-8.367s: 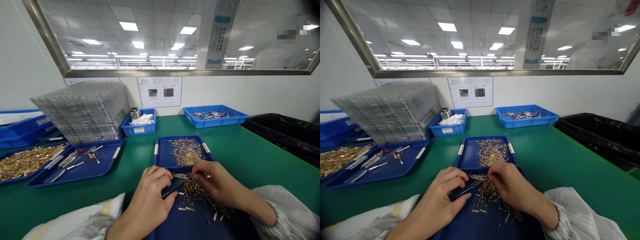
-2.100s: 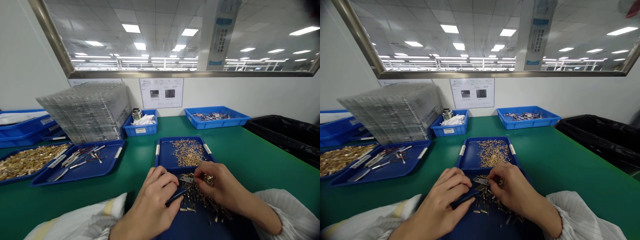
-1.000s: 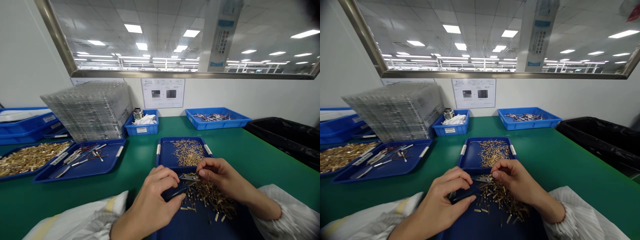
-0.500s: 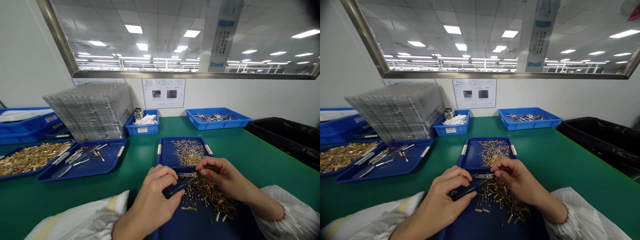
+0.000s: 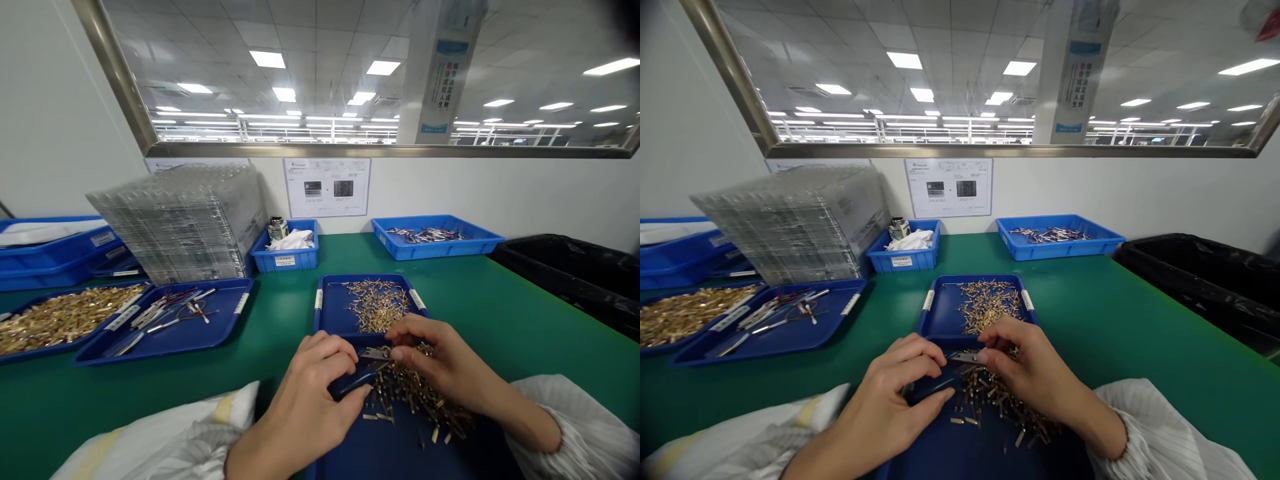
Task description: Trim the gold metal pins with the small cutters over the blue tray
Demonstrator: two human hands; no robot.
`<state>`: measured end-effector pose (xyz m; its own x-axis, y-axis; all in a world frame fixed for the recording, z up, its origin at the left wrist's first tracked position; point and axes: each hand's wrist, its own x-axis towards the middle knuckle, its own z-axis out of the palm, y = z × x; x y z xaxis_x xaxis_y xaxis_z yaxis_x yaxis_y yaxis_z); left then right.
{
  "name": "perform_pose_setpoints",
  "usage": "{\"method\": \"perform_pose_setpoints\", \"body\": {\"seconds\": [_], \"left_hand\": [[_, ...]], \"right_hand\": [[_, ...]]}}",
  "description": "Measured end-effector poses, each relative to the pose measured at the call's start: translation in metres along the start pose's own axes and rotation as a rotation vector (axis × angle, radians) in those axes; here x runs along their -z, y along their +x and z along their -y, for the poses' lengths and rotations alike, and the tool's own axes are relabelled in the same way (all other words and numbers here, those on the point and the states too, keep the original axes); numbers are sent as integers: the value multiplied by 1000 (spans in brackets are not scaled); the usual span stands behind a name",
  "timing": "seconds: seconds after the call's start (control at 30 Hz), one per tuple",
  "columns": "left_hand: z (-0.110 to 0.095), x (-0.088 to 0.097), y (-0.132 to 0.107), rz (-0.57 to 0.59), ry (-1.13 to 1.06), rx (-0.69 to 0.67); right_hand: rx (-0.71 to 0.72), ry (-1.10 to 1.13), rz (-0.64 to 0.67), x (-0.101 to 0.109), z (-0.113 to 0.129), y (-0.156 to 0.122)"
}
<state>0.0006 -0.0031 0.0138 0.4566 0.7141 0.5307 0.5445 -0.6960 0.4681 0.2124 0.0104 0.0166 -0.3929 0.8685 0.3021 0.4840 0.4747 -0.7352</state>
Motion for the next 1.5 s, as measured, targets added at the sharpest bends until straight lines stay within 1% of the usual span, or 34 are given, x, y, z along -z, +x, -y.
{"method": "perform_pose_setpoints", "body": {"seconds": [0.07,0.13,0.2,0.3,0.37,0.4,0.53,0.6,0.7,0.8,0.93,1.03,1.1,1.5], "left_hand": [[-1,0,0,38,14,-33],[-1,0,-1,70,29,-49],[-1,-1,-1,82,34,-37],[1,-2,0,70,40,9],[2,-2,0,43,52,35],[2,-2,0,27,60,49],[2,-2,1,-7,91,89],[2,-2,2,-7,97,99],[3,-2,2,-4,100,107],[4,-3,2,10,107,111],[5,-3,0,61,109,99],[4,-3,0,100,94,82],[2,-2,0,103,81,73],[-1,-2,-1,123,116,53]], "right_hand": [[-2,-43,40,-1,2,-1],[2,-101,25,-2,2,-1],[19,-143,-48,0,-2,0],[52,-228,-207,6,-11,4],[33,-309,-251,11,-17,5],[13,-336,-226,13,-18,5],[-66,-350,-2,12,-19,4],[-80,-374,36,7,-20,3],[-60,-422,49,-2,-25,4],[-30,-401,51,-5,-28,5],[-12,-256,4,-3,-15,5],[-6,-174,20,-2,-2,3],[5,-152,38,-2,3,2],[64,-190,54,-2,4,-1]]}}
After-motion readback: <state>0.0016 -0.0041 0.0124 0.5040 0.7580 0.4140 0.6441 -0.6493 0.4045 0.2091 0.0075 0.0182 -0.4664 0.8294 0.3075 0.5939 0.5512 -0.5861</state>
